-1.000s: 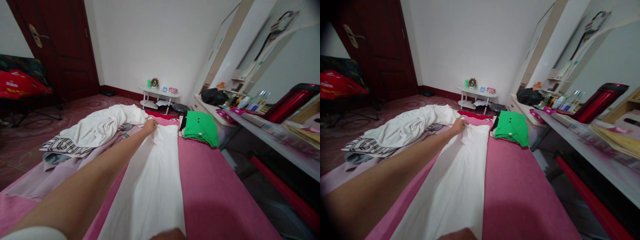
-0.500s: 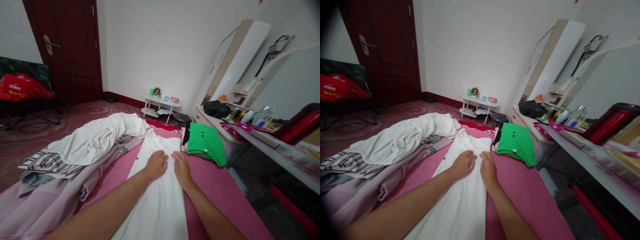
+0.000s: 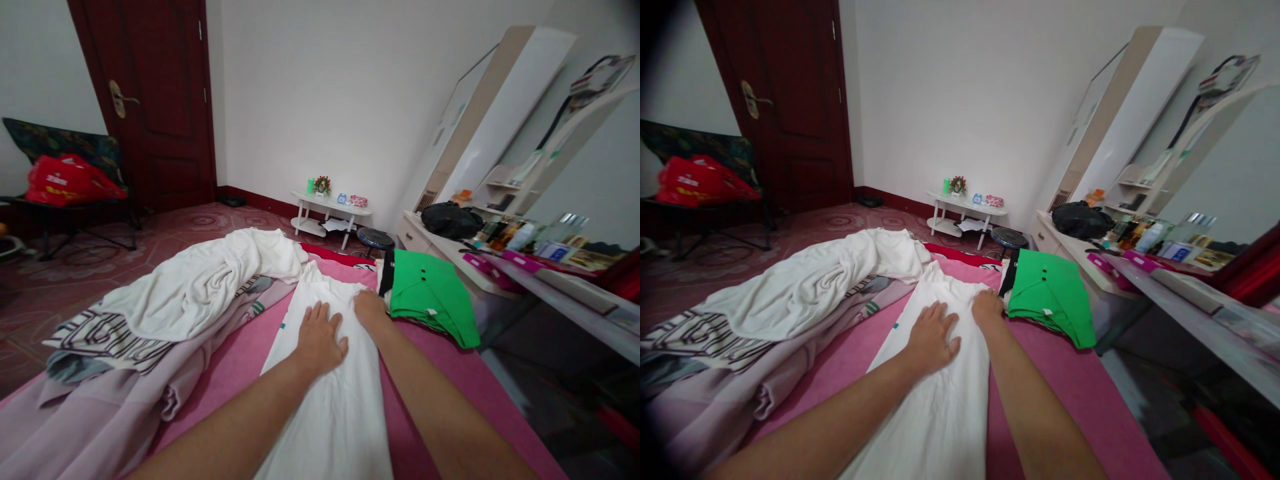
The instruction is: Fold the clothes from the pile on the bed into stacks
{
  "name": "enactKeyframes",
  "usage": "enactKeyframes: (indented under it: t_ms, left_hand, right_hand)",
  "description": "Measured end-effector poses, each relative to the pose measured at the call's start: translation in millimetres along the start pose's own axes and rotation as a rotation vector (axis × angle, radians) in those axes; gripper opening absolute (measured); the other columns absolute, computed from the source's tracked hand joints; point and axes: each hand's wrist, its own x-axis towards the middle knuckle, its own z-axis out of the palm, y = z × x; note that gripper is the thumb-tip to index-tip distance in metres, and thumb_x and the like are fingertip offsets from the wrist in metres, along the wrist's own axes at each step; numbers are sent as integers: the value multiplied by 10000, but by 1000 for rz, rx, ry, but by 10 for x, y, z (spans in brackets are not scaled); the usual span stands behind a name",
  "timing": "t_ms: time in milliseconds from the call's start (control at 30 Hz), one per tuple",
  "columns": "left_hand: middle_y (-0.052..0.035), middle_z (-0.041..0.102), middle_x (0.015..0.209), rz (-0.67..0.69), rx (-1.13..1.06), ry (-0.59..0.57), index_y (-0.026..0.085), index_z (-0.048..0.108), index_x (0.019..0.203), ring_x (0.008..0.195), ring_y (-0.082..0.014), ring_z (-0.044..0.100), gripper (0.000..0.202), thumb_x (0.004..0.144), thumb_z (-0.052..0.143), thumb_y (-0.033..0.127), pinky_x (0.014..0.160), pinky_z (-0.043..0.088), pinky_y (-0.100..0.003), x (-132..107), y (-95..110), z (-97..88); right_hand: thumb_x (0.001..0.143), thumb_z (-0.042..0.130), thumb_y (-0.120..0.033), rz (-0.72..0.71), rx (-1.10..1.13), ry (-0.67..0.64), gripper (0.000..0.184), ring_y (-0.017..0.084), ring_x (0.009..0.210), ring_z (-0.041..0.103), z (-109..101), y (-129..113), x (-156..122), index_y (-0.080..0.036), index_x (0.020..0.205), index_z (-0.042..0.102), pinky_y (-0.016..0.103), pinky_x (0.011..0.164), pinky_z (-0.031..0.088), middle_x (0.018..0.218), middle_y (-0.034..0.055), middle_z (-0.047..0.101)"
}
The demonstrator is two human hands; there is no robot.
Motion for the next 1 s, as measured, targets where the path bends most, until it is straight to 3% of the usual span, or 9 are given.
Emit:
enactKeyframes:
  t_ms: [100,233,367,500,667,833,1000]
  left_hand:
    - [-142,401,1435,-49,5,14,231,531,1274,1344,-408,274,563,781,517,503,1083,202,-540,-4,7,10]
    - [-149,379,1458,-113,21,9,235,524,1291,1349,-450,237,601,772,522,540,1052,196,-586,-23,31,-14]
    - [-180,325,1484,-175,2,-36,208,495,1334,1358,-467,199,717,764,494,642,1056,162,-602,-32,14,-64]
    - [-160,294,1505,-207,-79,-43,210,494,1336,1381,-419,192,744,802,375,714,1095,125,-563,0,-111,-93]
    - [-99,246,1536,-137,-129,-114,236,431,1381,1420,-313,156,619,893,331,602,1133,129,-482,-28,-341,-140]
    - [-141,198,1543,-33,-94,-205,161,363,1423,1429,-288,125,574,928,362,452,1143,124,-447,-297,-515,-308]
    - [-166,179,1540,69,-24,-281,109,332,1433,1431,-253,126,546,944,346,353,1150,150,-407,-820,-662,-605]
  right_hand:
    - [896,325,-107,-40,-6,31,377,288,1154,519,-39,-168,-33,-64,1124,622,410,967,369,1171,223,596]
    - [965,261,-264,-178,35,35,441,205,1318,362,47,-227,-129,-173,1349,457,341,1065,281,1416,99,451]
    - [973,212,-371,-48,37,-45,529,219,1402,206,177,-127,-97,-142,1434,330,428,1101,215,1511,97,303]
    - [964,185,-455,38,36,-77,590,262,1410,177,217,-93,-112,-161,1472,253,501,1100,180,1545,111,203]
    - [952,204,-521,34,55,-98,616,257,1420,144,174,-50,-367,-217,1488,208,451,1118,152,1557,85,170]
    - [965,180,-493,15,58,-95,578,268,1424,129,99,67,-751,-245,1485,217,460,1117,174,1555,68,184]
    - [980,205,-407,-83,65,-89,528,231,1425,142,15,229,-1246,-241,1481,226,473,1115,213,1560,52,161]
